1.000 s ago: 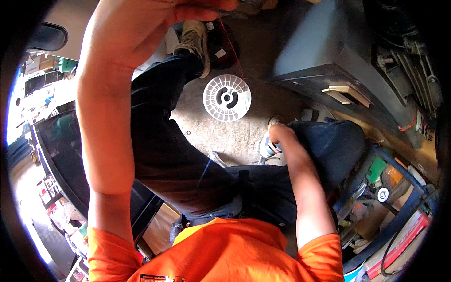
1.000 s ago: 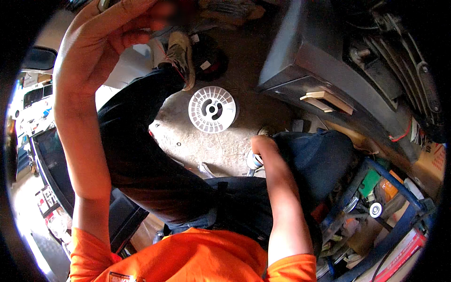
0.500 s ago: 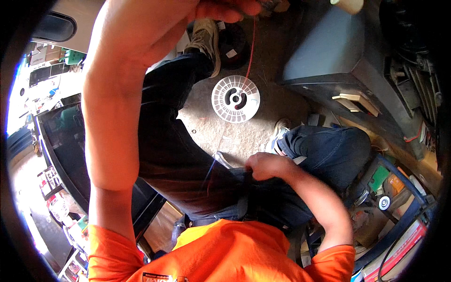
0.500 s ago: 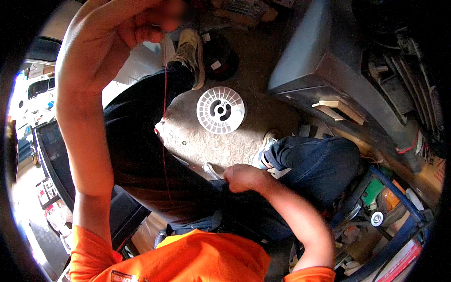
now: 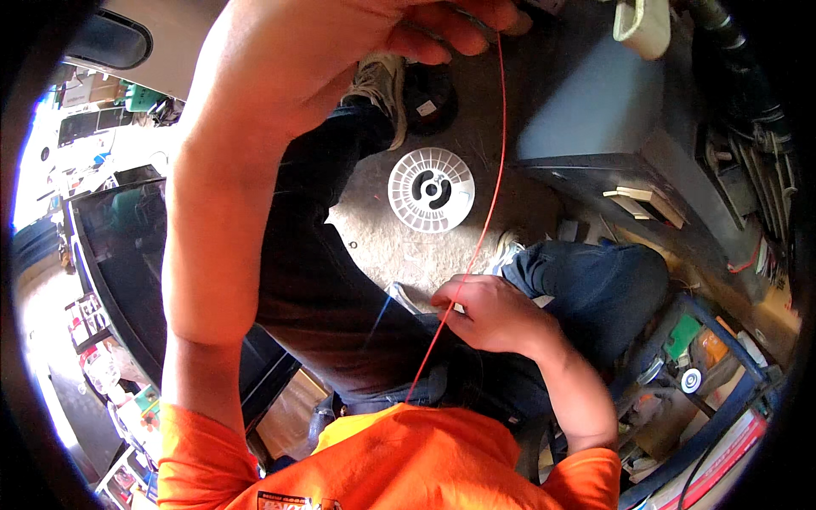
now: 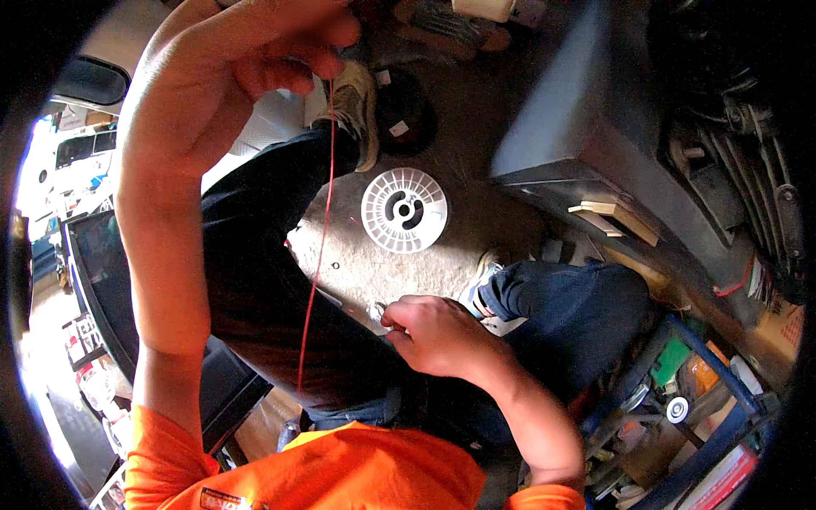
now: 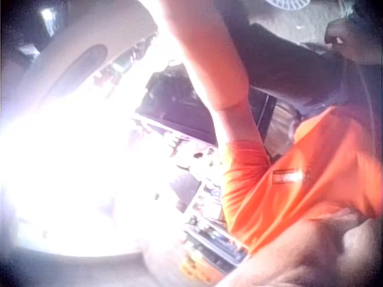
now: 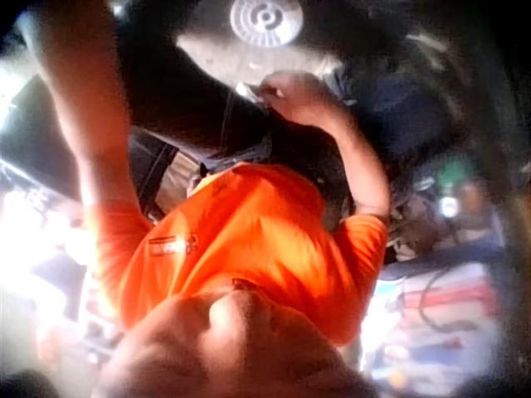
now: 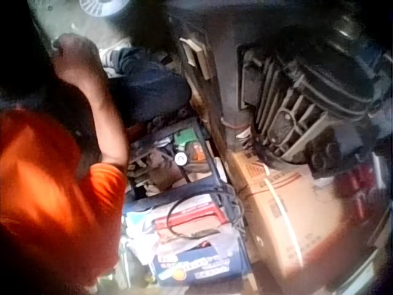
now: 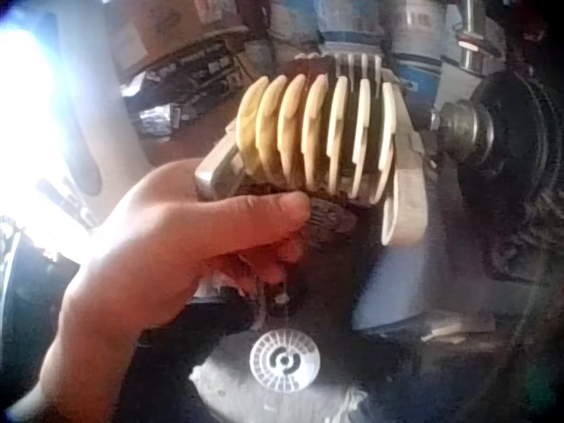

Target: The person winds red copper wire around a slotted wooden bobbin mounted on a motorized winding machine. They manually guide the wire through the slots to create a coil, then cut the wire and prepare the ends.

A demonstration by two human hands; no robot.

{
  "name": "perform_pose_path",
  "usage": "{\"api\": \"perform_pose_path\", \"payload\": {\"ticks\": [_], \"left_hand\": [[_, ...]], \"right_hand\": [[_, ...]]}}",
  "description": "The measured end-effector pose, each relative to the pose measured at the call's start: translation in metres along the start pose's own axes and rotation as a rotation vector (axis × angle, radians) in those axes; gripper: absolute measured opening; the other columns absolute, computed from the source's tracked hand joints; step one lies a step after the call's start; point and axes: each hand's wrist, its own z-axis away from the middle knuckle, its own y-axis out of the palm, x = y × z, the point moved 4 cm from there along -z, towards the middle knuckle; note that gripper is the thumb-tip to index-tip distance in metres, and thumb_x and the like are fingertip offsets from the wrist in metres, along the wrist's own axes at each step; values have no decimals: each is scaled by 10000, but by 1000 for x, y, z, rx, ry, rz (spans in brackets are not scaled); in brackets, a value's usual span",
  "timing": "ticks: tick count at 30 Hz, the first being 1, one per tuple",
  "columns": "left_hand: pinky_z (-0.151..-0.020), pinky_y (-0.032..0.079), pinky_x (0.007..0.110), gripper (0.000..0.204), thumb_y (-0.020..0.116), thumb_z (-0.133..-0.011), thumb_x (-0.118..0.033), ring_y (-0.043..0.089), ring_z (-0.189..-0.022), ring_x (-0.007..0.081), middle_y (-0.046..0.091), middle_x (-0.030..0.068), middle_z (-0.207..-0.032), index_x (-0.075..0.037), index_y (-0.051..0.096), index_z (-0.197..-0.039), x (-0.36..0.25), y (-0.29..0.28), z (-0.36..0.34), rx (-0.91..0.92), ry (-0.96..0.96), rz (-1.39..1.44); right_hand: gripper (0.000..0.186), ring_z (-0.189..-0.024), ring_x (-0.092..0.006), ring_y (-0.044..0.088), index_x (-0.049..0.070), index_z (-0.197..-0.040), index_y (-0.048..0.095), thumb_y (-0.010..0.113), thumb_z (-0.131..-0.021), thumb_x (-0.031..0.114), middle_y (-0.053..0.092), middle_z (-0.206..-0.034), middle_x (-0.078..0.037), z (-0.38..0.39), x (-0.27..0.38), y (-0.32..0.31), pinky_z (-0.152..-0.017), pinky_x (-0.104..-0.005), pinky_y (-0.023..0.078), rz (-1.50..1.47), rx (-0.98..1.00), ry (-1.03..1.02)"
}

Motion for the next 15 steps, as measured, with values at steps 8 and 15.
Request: {"api": "perform_pose_path", "payload": {"ticks": [8,15], "left_hand": [[-591,502,237,340,708,-799,-250,619,-640,136,647,101,-771,52,622,-931,-1,-2,1,-24,-19,50],[-595,508,245,331,695,-806,-234,623,-646,151,648,119,-783,62,622,-934,-5,2,1,21,-12,14]], "right_hand": [[136,-716,-277,632,13,-838,644,679,-706,22,647,-776,-117,38,55,-49,-669,-362,491,-143,-201,-262],[186,-570,-225,610,24,-805,673,742,-637,65,650,-711,-99,109,79,-100,-555,-318,462,-152,-422,-300]]}}
